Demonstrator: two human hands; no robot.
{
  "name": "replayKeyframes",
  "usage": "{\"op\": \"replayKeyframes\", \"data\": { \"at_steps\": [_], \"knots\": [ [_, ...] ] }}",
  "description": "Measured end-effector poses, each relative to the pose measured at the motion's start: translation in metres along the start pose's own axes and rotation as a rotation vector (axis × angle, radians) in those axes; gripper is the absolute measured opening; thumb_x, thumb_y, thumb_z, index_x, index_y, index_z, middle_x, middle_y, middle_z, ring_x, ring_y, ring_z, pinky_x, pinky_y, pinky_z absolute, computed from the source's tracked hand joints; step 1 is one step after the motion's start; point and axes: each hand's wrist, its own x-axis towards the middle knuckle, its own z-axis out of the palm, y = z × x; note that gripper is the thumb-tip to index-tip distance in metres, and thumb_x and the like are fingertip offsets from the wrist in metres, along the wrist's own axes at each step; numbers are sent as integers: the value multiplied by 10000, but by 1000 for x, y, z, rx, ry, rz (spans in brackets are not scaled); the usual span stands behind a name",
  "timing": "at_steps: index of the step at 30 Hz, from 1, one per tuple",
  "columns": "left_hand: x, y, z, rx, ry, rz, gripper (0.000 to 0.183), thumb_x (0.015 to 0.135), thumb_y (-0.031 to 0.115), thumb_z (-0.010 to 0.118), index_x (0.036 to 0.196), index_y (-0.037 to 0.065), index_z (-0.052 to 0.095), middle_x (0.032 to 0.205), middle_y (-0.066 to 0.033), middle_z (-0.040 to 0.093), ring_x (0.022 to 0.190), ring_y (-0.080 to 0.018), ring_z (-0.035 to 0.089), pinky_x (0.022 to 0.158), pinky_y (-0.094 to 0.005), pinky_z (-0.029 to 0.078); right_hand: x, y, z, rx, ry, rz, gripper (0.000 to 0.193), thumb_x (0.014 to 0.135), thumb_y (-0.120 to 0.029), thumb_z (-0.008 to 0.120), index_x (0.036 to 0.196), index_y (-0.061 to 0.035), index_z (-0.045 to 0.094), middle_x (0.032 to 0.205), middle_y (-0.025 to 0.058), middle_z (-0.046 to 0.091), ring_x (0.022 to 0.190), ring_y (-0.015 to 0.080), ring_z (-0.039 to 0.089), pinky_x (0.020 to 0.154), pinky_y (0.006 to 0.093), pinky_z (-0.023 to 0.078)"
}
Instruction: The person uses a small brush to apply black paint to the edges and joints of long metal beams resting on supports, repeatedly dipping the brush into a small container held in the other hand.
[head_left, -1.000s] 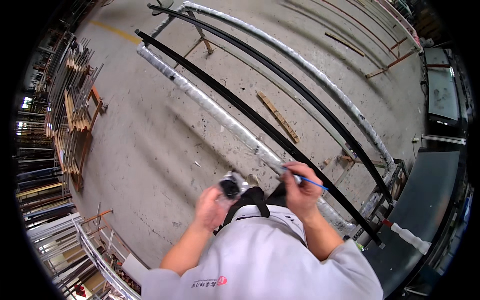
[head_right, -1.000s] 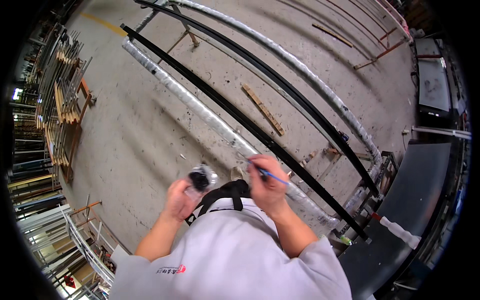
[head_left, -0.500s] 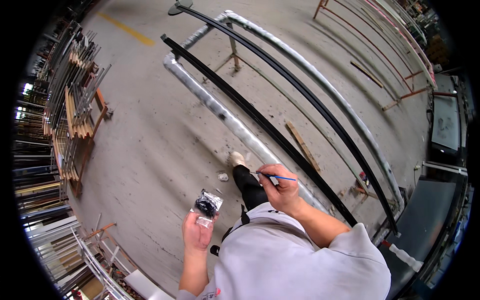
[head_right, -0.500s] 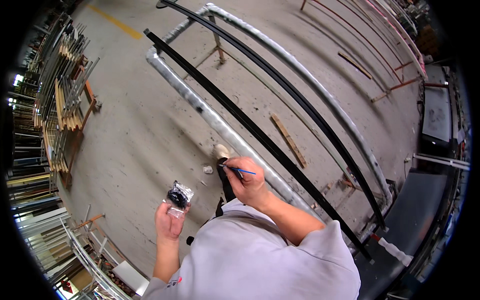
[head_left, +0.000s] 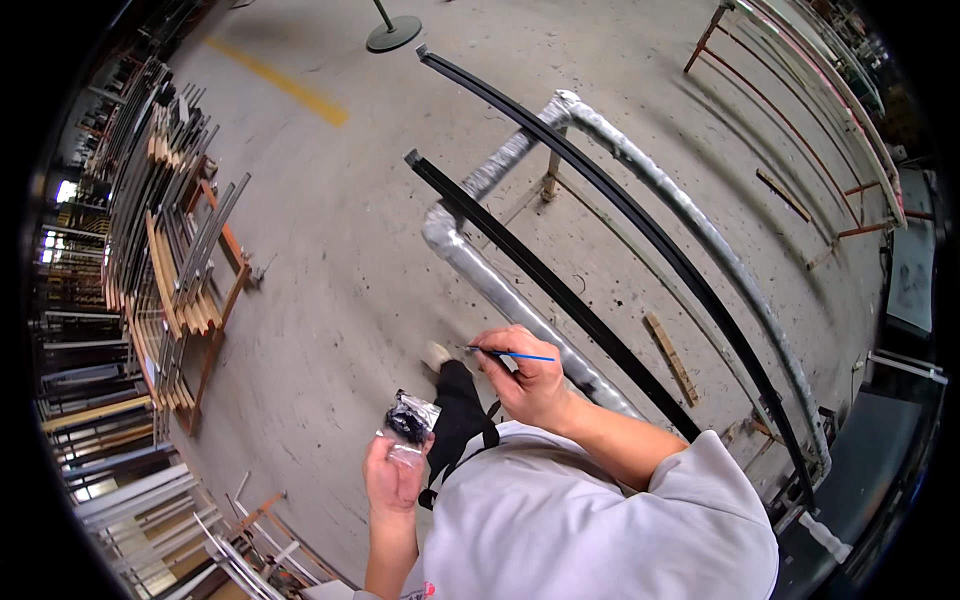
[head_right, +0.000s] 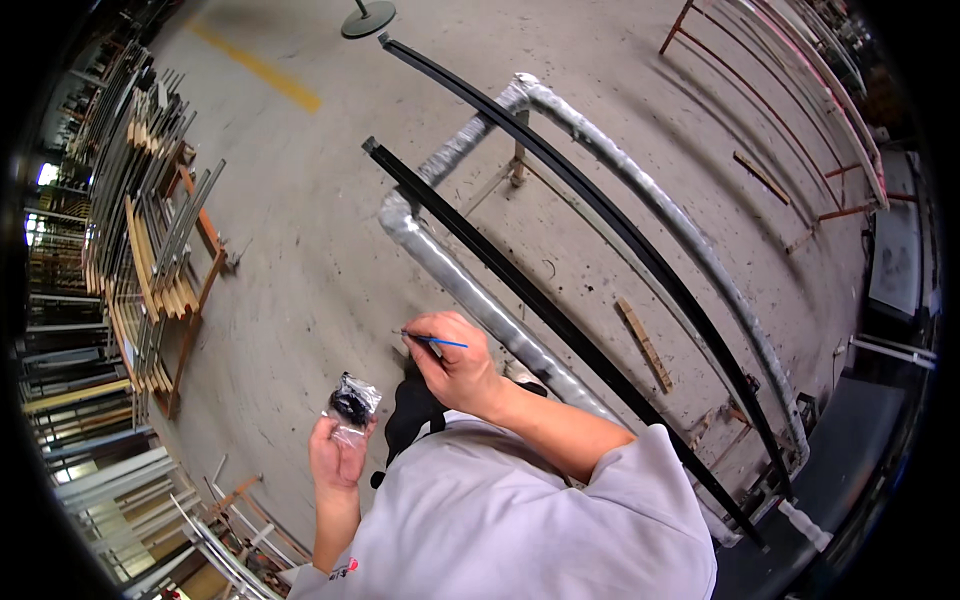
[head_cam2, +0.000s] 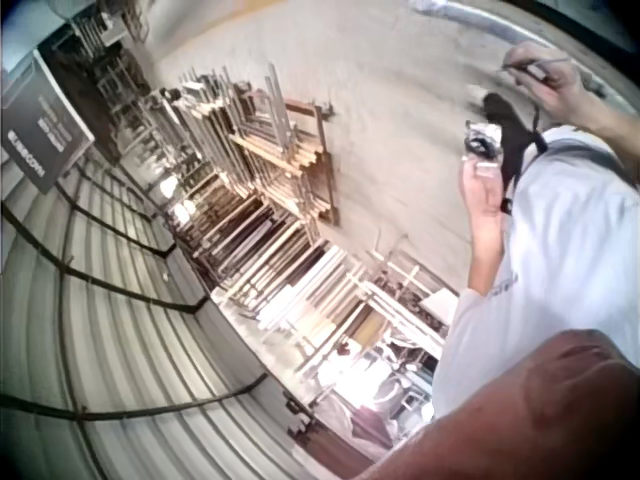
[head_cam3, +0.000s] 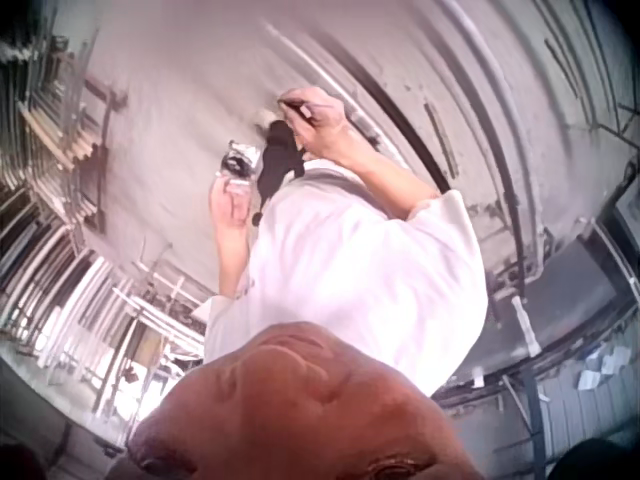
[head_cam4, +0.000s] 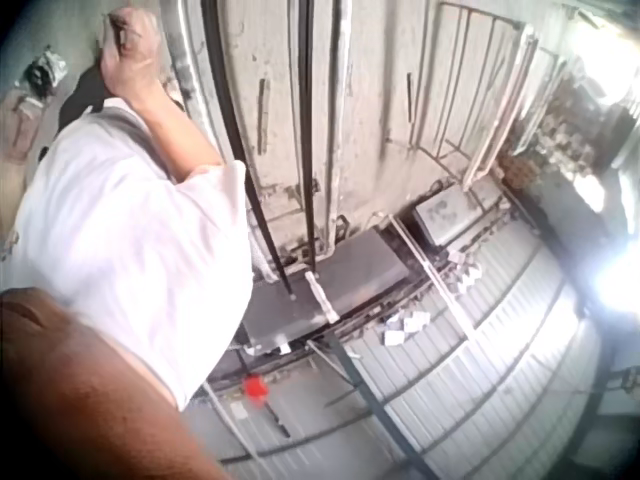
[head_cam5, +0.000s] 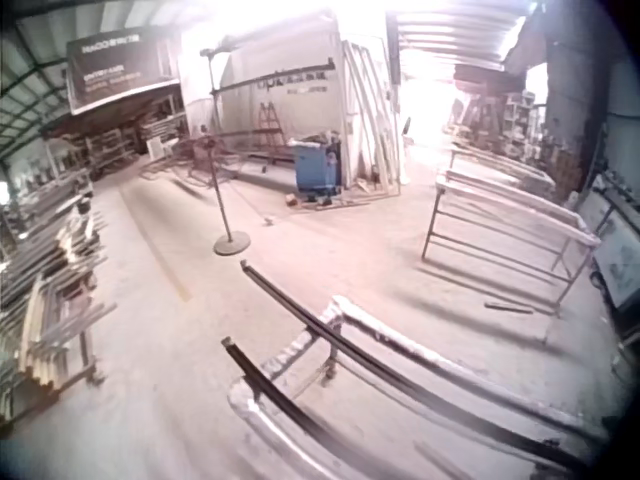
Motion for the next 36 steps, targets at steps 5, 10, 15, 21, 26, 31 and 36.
{"op": "replayKeyframes", "data": {
  "at_steps": [5, 10, 15, 21, 26, 31, 36],
  "knots": [
    [147, 124, 28, 52, -81, -31, 330, 870, 66, 427, 1125, -72, 585, 1151, -199, 640, 1028, -363, 637, 905, -539, 533, 112, 59, 95, -78, 94, 7, 186, 804, 102, 696, 960, 14, 645, 933, 146, 702, 842, 275, 680, 751, 334, 542],
    [277, 265, 100, 182, -148, -72, 316, 880, 64, 434, 1127, -52, 594, 1174, -168, 642, 1061, -335, 631, 915, -539, 527, 225, 99, 176, -136, 277, 70, 187, 790, 71, 704, 940, -15, 632, 896, 126, 678, 791, 299, 649, 700, 361, 517],
    [381, 364, 217, 391, -284, -134, 307, 888, 53, 425, 1114, -54, 603, 1178, -156, 642, 1081, -322, 626, 922, -549, 515, 312, 117, 200, -193, 414, 164, 165, 831, 99, 657, 966, 9, 631, 944, 157, 694, 784, 215, 666, 669, 305, 544],
    [524, 419, 328, 542, -422, -253, 348, 895, 61, 418, 1189, -20, 585, 1244, -143, 636, 1158, -311, 602, 992, -554, 486, 437, 204, 226, -139, 614, 300, 144, 825, 75, 666, 945, 0, 641, 919, 130, 686, 783, 242, 659, 683, 330, 533],
    [600, 452, 434, 626, -321, -240, 283, 896, 70, 456, 1111, -19, 615, 1197, -132, 642, 1138, -297, 601, 964, -570, 483, 556, 259, 229, -192, 664, 238, 175, 819, 78, 682, 966, -4, 633, 902, 122, 692, 764, 244, 651, 688, 312, 529],
    [678, 463, 553, 784, -428, -371, 325, 888, 68, 465, 1168, -32, 595, 1218, -139, 641, 1147, -307, 603, 995, -581, 467, 625, 274, 207, -226, 884, 330, 189, 808, 45, 688, 953, -29, 592, 880, 123, 661, 752, 325, 615, 682, 375, 490],
    [754, 419, 668, 939, -643, -623, 340, 891, 76, 449, 1180, -26, 596, 1217, -139, 644, 1142, -307, 610, 999, -550, 477, 658, 298, 186, -342, 1171, 522, 183, 826, 37, 676, 984, -21, 604, 890, 138, 672, 787, 338, 636, 698, 402, 509]
  ]
}}
